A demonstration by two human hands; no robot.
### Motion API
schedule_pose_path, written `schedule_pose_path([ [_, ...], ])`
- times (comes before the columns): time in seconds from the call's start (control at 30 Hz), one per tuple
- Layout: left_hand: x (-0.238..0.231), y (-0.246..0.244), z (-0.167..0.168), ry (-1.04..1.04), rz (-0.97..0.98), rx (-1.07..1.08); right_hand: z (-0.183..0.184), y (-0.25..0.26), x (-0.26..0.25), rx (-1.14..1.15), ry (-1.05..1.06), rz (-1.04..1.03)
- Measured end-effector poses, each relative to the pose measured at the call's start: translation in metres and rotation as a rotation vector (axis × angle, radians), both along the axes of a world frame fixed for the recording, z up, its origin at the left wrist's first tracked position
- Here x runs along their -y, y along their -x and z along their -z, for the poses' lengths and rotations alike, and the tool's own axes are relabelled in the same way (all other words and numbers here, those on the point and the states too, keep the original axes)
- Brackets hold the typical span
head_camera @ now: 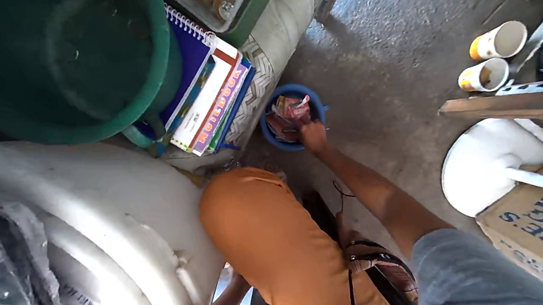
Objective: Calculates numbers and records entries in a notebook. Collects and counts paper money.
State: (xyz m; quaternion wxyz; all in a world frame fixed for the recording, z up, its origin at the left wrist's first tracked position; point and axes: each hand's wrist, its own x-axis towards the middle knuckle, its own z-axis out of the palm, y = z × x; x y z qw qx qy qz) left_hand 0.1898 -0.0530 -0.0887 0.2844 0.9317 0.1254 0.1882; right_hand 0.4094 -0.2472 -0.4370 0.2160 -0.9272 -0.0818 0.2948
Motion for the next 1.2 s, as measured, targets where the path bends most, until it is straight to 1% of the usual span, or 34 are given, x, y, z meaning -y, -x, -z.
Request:
schedule_pose_path([
  [0.07,-0.001,0.0,0.001,-0.032,0.009,0.01,-0.022,0.008,0.012,0.036,-0.06,0.049],
  [0.1,-0.002,-0.001,0.002,-0.043,0.019,0.028,-0.039,0.009,0.018,0.019,-0.099,0.103],
  [0.17,-0.004,-0.003,0.005,-0.033,0.063,0.099,-0.075,0.007,0.03,-0.016,-0.219,0.25],
  [0.2,-0.005,-0.005,0.005,-0.015,0.085,0.139,-0.094,0.005,0.036,-0.023,-0.314,0.334],
  [0.27,0.0,-0.008,0.001,0.015,0.114,0.216,-0.142,0.002,0.047,-0.07,-0.519,0.498],
  [0.33,0.016,-0.016,-0.008,0.03,0.157,0.237,-0.197,0.008,0.062,-0.154,-0.7,0.579],
  [0.4,0.037,-0.025,-0.016,-0.002,0.267,0.147,-0.253,0.023,0.077,-0.233,-0.82,0.553],
  [0.43,0.045,-0.031,-0.017,-0.047,0.351,0.077,-0.277,0.033,0.081,-0.264,-0.848,0.521],
  [0.47,0.052,-0.037,-0.017,-0.105,0.436,0.027,-0.298,0.044,0.082,-0.279,-0.863,0.485],
  [0.5,0.058,-0.043,-0.016,-0.151,0.51,0.021,-0.316,0.056,0.082,-0.288,-0.879,0.442],
  [0.6,0.073,-0.046,-0.013,-0.206,0.676,0.098,-0.351,0.096,0.076,-0.302,-0.955,0.368],
  [0.67,0.072,-0.038,-0.015,-0.182,0.717,0.158,-0.366,0.117,0.071,-0.327,-1.049,0.367],
  [0.7,0.07,-0.032,-0.017,-0.127,0.717,0.172,-0.371,0.125,0.069,-0.328,-1.119,0.378],
  [0.73,0.067,-0.025,-0.019,-0.022,0.708,0.17,-0.375,0.132,0.068,-0.307,-1.184,0.387],
  [0.77,0.065,-0.016,-0.021,0.135,0.675,0.168,-0.379,0.137,0.067,-0.26,-1.219,0.385],
  [0.8,0.063,-0.01,-0.023,0.322,0.62,0.174,-0.38,0.139,0.064,-0.162,-1.238,0.379],
  [0.87,0.063,-0.002,-0.029,0.718,0.446,0.194,-0.374,0.14,0.055,0.129,-1.196,0.319],
  [0.9,0.063,-0.003,-0.034,0.882,0.317,0.187,-0.372,0.14,0.049,0.209,-1.161,0.249],
  [0.93,0.063,-0.004,-0.039,1.021,0.179,0.167,-0.371,0.143,0.043,0.216,-1.142,0.175],
  [0.97,0.063,-0.005,-0.043,1.118,0.061,0.147,-0.372,0.148,0.036,0.181,-1.132,0.127],
  [1.0,0.06,-0.006,-0.045,1.18,-0.01,0.144,-0.375,0.154,0.027,0.138,-1.118,0.118],
  [1.07,0.056,-0.006,-0.048,1.246,-0.07,0.19,-0.379,0.165,0.011,0.076,-1.119,0.186],
  [1.13,0.056,0.0,-0.049,1.281,-0.114,0.218,-0.375,0.175,0.003,0.08,-1.104,0.266],
  [1.2,0.054,0.01,-0.053,1.352,-0.094,0.268,-0.379,0.181,0.0,0.125,-1.054,0.234],
])
